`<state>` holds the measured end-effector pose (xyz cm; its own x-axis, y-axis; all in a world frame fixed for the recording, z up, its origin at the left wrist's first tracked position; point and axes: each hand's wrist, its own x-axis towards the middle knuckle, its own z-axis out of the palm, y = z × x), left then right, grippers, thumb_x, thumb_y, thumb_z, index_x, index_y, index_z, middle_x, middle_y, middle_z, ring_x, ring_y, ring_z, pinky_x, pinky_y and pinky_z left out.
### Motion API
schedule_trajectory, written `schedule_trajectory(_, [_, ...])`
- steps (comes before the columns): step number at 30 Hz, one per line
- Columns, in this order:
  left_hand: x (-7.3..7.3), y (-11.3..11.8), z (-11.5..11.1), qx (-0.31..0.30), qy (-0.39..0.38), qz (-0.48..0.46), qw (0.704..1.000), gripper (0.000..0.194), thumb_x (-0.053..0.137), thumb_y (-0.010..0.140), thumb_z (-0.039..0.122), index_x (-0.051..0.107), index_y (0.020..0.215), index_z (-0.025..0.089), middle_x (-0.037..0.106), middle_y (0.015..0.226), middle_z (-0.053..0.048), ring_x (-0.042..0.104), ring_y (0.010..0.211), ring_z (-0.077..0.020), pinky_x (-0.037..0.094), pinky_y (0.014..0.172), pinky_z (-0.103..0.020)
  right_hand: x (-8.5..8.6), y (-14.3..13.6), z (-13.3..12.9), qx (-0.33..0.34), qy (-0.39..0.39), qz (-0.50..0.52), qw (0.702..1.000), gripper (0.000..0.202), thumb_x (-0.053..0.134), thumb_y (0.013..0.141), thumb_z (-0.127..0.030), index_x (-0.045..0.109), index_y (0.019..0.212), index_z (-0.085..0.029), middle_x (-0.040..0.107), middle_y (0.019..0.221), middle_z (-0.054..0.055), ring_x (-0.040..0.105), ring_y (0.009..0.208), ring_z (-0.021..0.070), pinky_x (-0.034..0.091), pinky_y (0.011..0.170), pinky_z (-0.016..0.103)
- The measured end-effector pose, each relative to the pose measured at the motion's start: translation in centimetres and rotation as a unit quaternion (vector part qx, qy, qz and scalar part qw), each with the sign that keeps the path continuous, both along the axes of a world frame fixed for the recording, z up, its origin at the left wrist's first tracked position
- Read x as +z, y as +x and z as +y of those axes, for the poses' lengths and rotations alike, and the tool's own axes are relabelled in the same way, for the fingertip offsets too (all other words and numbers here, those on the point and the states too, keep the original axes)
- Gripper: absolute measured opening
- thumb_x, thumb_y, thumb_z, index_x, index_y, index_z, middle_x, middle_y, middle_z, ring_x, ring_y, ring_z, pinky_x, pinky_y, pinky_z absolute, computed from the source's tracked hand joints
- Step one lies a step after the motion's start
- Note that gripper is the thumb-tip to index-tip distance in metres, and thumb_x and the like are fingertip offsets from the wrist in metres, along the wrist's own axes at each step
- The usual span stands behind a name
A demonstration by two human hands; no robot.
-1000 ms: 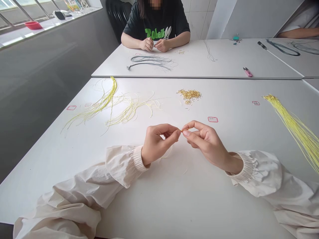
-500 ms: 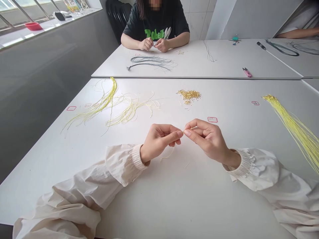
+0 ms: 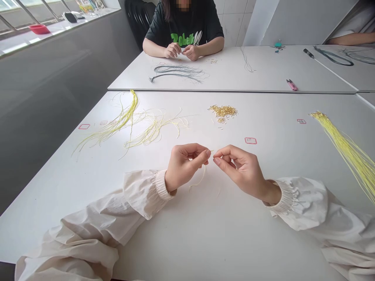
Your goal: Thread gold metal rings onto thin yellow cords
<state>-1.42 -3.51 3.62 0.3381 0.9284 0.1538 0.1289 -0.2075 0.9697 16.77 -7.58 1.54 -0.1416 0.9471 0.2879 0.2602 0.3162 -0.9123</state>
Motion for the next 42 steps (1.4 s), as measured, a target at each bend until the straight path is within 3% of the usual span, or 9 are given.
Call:
schedule_trajectory(4, [-0.3,-0.1,0.1,-0.007,0.039,0.021,0.999,0.017,0.068,0.084,0.025,0.073,0.072,0.013,0.066,0.059,-0.003,0.057,0.051,-0.0095,0.046,0.048,-0.019,0.9,0.3,0.2,0.012,0.093,-0.081,0.992,0.008,0.057,0.089,-0.016,0.062,0.085,-0.021,0.049,0.064,-0.002,0.043,0.060,0.0110,0.040,0.062,0.028])
schedule_trajectory(6, [-0.4,-0.3,0.1,-0.020,0.055,0.034,0.998,0.016,0.067,0.084,0.023,0.072,0.071,0.013,0.067,0.060,-0.002,0.057,0.052,-0.0094,0.047,0.050,-0.020,1.5,0.6,0.5,0.031,0.098,-0.104,0.989,0.008,0.058,0.088,-0.016,0.063,0.084,-0.020,0.049,0.064,-0.002,0.043,0.061,0.0106,0.040,0.064,0.028])
schedule_trajectory(13, [-1.0,-0.5,-0.6,-0.073,0.093,0.071,0.990,0.020,0.064,0.085,0.021,0.068,0.068,0.013,0.065,0.058,-0.001,0.051,0.049,-0.0075,0.044,0.049,-0.019,2.6,1.2,1.5,0.084,-0.071,-0.093,0.990,0.013,0.060,0.089,-0.027,0.064,0.080,-0.019,0.033,0.057,-0.004,0.032,0.054,0.0094,0.032,0.053,0.026])
schedule_trajectory(22, [-1.1,-0.6,-1.3,-0.092,0.128,0.040,0.987,0.015,0.064,0.085,0.015,0.069,0.071,0.012,0.063,0.059,0.000,0.049,0.049,-0.0062,0.044,0.049,-0.018,3.0,1.8,2.8,0.164,-0.237,0.000,0.958,0.019,0.069,0.083,-0.036,0.069,0.079,-0.017,0.053,0.069,0.001,0.044,0.066,0.0117,0.035,0.061,0.027])
schedule_trajectory(29, [-1.0,-0.5,-1.5,-0.076,0.158,0.031,0.984,0.016,0.064,0.085,0.013,0.068,0.070,0.012,0.064,0.059,-0.001,0.050,0.048,-0.0057,0.044,0.048,-0.017,2.5,2.2,3.3,0.216,-0.307,0.076,0.924,0.021,0.069,0.083,-0.035,0.064,0.075,-0.016,0.047,0.070,-0.001,0.035,0.064,0.0095,0.030,0.061,0.027])
schedule_trajectory(34, [-0.8,-0.4,-1.1,-0.030,0.172,0.028,0.984,0.016,0.065,0.084,0.013,0.069,0.068,0.012,0.065,0.058,-0.001,0.052,0.049,-0.0058,0.045,0.049,-0.016,2.0,1.7,2.7,0.180,-0.246,0.075,0.949,0.018,0.065,0.087,-0.033,0.065,0.080,-0.016,0.048,0.069,-0.001,0.038,0.064,0.0098,0.032,0.062,0.027])
schedule_trajectory(38, [-0.8,-0.1,-0.5,0.002,0.148,0.027,0.989,0.016,0.066,0.084,0.016,0.070,0.069,0.012,0.065,0.058,-0.001,0.054,0.050,-0.0071,0.046,0.048,-0.017,1.5,1.1,1.7,0.098,-0.116,0.013,0.988,0.012,0.062,0.089,-0.026,0.063,0.081,-0.017,0.051,0.068,-0.001,0.043,0.064,0.0109,0.036,0.063,0.028])
schedule_trajectory(42, [-1.0,0.0,-0.1,0.009,0.141,0.033,0.989,0.016,0.066,0.084,0.016,0.070,0.069,0.012,0.065,0.058,-0.001,0.054,0.051,-0.0072,0.045,0.049,-0.017,1.5,0.9,0.9,0.068,0.026,-0.064,0.995,0.009,0.058,0.088,-0.014,0.063,0.081,-0.018,0.050,0.064,-0.002,0.042,0.062,0.0101,0.038,0.062,0.026])
